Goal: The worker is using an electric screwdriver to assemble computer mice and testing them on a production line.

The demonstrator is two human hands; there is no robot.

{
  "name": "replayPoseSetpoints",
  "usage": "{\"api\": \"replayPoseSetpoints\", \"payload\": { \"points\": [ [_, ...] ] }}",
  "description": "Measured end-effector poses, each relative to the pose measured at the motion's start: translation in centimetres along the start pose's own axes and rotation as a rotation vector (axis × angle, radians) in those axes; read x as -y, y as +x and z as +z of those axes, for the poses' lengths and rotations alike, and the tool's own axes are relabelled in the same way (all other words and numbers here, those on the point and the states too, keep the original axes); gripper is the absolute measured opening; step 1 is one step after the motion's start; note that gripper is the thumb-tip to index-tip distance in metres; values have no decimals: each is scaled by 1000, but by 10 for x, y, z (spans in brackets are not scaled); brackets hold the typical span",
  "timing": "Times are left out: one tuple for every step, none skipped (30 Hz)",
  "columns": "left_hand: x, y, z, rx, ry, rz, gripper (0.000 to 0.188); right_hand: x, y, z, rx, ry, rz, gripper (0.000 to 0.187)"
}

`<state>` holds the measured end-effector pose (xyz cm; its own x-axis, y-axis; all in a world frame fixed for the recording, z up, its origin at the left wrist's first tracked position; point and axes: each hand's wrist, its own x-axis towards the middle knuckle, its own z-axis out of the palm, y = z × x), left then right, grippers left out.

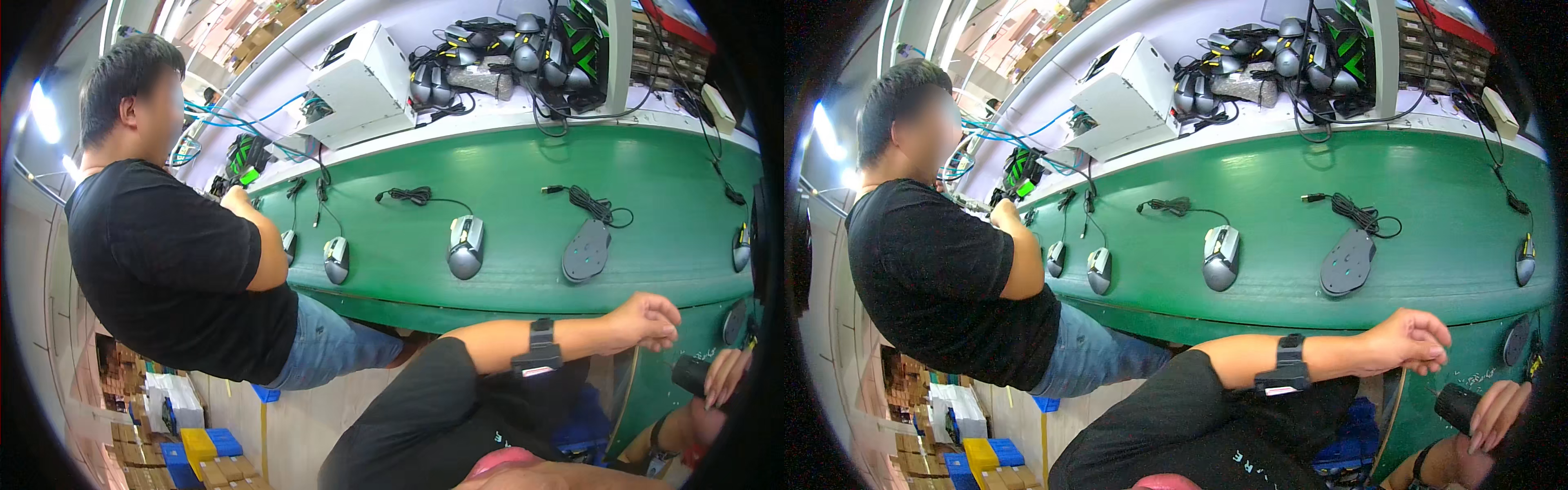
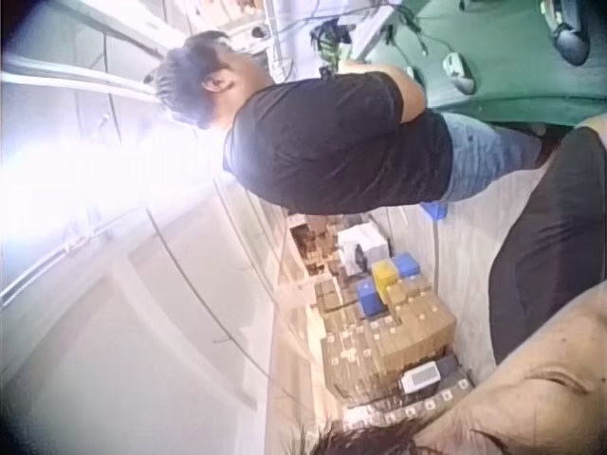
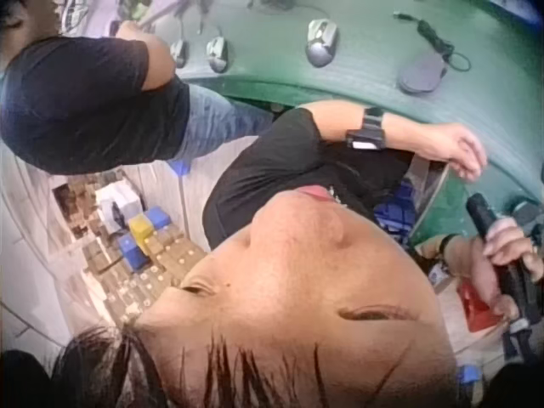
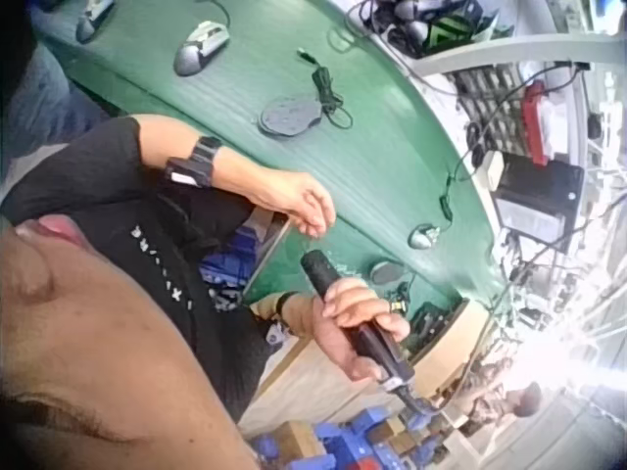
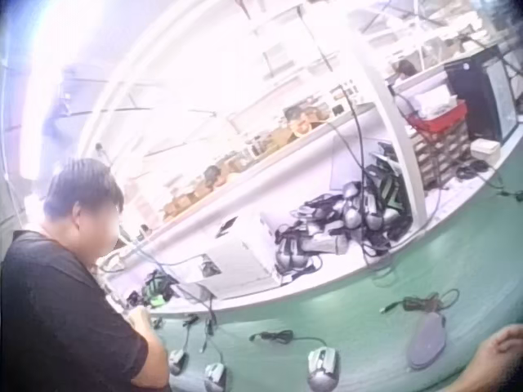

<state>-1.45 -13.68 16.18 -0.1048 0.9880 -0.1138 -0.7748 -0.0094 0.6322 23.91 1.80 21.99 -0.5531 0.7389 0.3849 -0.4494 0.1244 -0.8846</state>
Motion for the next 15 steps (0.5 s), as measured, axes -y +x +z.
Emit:
{"api": "replayPoseSetpoints", "payload": {
  "points": [
    [0, -5, -4, 55, 49, 16, 16, -3, -4, -11, -17, -30, 2, 27],
    [6, -6, -13, 90, 106, 19, 17, 0, 11, 82, -88, 127, -130, 28],
    [6, -10, -19, 89, 103, 23, 17, 1, 21, 106, -84, 127, -129, 28],
    [8, -15, -23, 109, 204, 137, 15, 1, 28, 121, 52, 232, -154, 30],
    [8, -23, -20, 134, 295, 252, 15, 3, 31, 128, 188, 327, -175, 31],
    [9, -29, -14, 95, 237, 296, 15, 4, 32, 130, 192, 316, -170, 31],
    [5, -31, -12, 97, 225, 299, 15, 4, 33, 133, 186, 314, -163, 31],
    [-6, -36, -10, 78, 448, 444, 14, 3, 33, 137, 183, 319, -152, 31],
    [-12, -36, -9, 65, 668, 584, 14, 3, 33, 139, 185, 309, -146, 31],
    [-12, -36, -9, 65, 658, 585, 14, 2, 34, 141, 186, 311, -146, 31],
    [-13, -36, -10, 77, 696, 612, 14, 2, 35, 141, 187, 315, -148, 31],
    [-13, -36, -11, 93, 736, 642, 13, 3, 35, 133, 189, 307, -147, 31],
    [-13, -36, -11, 100, 730, 644, 13, 4, 35, 118, 185, 302, -68, 32],
    [-12, -37, -12, 100, 723, 674, 13, 7, 34, 109, 180, 298, 9, 33],
    [-11, -37, -13, 98, 718, 700, 12, 8, 34, 110, 176, 295, 6, 33]
  ]
}}
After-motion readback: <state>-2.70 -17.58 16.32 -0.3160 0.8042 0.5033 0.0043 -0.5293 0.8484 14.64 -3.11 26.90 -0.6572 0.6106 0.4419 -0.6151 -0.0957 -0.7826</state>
